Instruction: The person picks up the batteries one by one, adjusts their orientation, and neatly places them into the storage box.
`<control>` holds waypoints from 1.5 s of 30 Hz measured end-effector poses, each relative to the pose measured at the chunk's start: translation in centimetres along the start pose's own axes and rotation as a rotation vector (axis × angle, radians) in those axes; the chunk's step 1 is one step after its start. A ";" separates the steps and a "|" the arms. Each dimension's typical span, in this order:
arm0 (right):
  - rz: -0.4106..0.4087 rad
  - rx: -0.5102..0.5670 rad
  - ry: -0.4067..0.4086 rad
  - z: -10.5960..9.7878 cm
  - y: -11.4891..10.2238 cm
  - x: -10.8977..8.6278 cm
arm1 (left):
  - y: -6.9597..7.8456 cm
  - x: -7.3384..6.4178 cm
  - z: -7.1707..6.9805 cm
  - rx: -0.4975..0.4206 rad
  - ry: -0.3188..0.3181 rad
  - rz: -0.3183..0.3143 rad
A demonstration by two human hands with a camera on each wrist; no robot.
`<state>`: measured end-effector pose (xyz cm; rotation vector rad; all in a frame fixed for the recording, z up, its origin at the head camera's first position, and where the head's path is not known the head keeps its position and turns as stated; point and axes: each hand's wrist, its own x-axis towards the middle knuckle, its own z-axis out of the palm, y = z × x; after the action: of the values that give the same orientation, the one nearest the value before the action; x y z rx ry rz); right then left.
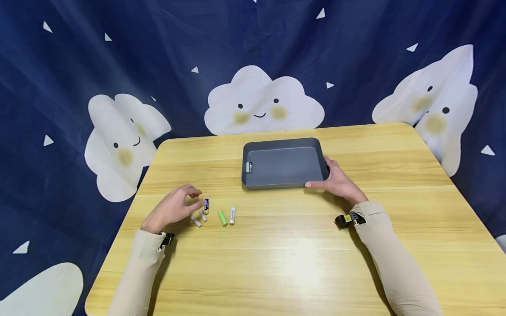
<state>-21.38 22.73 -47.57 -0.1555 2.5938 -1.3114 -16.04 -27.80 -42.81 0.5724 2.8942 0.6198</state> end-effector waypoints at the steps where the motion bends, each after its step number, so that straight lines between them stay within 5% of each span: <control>1: 0.000 -0.001 0.000 0.0 0.0 0.0 | -0.1 -0.2 0.1 0.020 -0.009 -0.010; 6: 0.008 -0.005 0.008 -0.2 0.0 0.0 | 0.1 -0.9 0.8 0.105 -0.035 -0.040; 16: 0.004 -0.024 0.001 0.1 0.3 0.1 | 0.6 -1.0 1.7 0.111 -0.129 -0.087; 35: -0.008 -0.004 0.014 -0.1 0.3 0.3 | 0.3 -0.7 2.0 0.104 -0.122 -0.061; 45: 0.006 0.012 0.008 -0.1 0.3 0.3 | -0.2 -0.4 1.3 0.071 -0.047 -0.046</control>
<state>-21.70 22.91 -47.84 -0.1399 2.5900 -1.3284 -15.43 -27.65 -44.04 0.5198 2.8866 0.4926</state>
